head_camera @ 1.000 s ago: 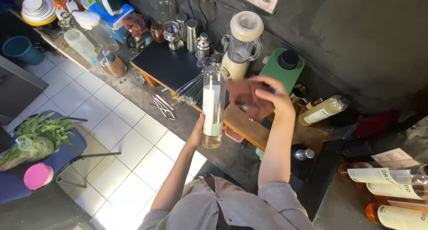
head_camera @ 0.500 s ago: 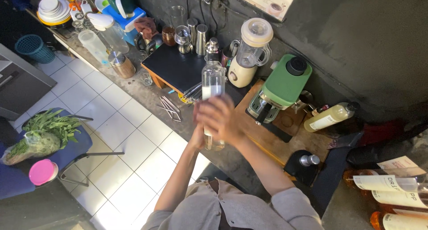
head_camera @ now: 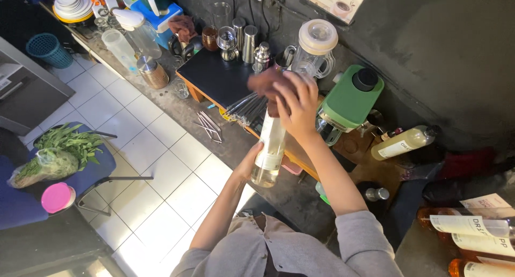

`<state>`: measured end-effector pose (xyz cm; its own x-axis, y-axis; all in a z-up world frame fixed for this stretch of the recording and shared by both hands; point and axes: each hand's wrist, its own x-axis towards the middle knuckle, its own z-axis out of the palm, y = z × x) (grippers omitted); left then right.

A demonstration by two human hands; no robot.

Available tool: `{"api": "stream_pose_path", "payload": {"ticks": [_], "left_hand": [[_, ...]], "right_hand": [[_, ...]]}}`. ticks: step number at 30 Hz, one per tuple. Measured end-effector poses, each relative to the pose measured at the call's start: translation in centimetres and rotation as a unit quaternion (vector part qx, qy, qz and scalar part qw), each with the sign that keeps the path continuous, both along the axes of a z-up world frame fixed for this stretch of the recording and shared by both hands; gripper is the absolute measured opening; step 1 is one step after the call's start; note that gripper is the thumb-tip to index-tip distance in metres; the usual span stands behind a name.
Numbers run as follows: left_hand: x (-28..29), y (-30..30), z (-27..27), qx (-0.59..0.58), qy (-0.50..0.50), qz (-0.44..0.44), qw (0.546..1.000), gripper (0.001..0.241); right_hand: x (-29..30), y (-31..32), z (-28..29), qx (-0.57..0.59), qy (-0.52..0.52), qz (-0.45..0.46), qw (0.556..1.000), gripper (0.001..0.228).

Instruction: The person wipes down several syrup bottles with a cloth, placing each back in a row on the counter, and then sorts through glass straws in a jar.

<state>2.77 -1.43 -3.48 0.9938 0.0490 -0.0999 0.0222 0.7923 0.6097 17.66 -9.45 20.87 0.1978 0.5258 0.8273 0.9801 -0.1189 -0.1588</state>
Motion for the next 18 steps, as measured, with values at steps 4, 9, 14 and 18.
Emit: {"api": "stream_pose_path", "payload": {"ticks": [4,9,14,18], "left_hand": [[0.2,0.5,0.1,-0.015,0.034,0.06,0.997,0.064],[-1.3,1.6,1.7,-0.028,0.047,0.146,0.988,0.057],[-1.0,2.2,3.6,-0.103,0.009,0.134,0.986,0.061],[-1.8,3.2,4.9,0.393,-0.045,0.157,0.905,0.071]], "right_hand": [[-2.3,-0.7,-2.6,-0.051,-0.051,0.085,0.994,0.036],[-8.4,-3.1,-7.1,-0.09,-0.14,0.271,0.948,0.036],[-8.5,-3.5,-6.8,-0.068,-0.179,0.337,0.922,0.023],[-3.5,-2.7,-3.6,-0.048,-0.16,0.243,0.955,0.026]]}}
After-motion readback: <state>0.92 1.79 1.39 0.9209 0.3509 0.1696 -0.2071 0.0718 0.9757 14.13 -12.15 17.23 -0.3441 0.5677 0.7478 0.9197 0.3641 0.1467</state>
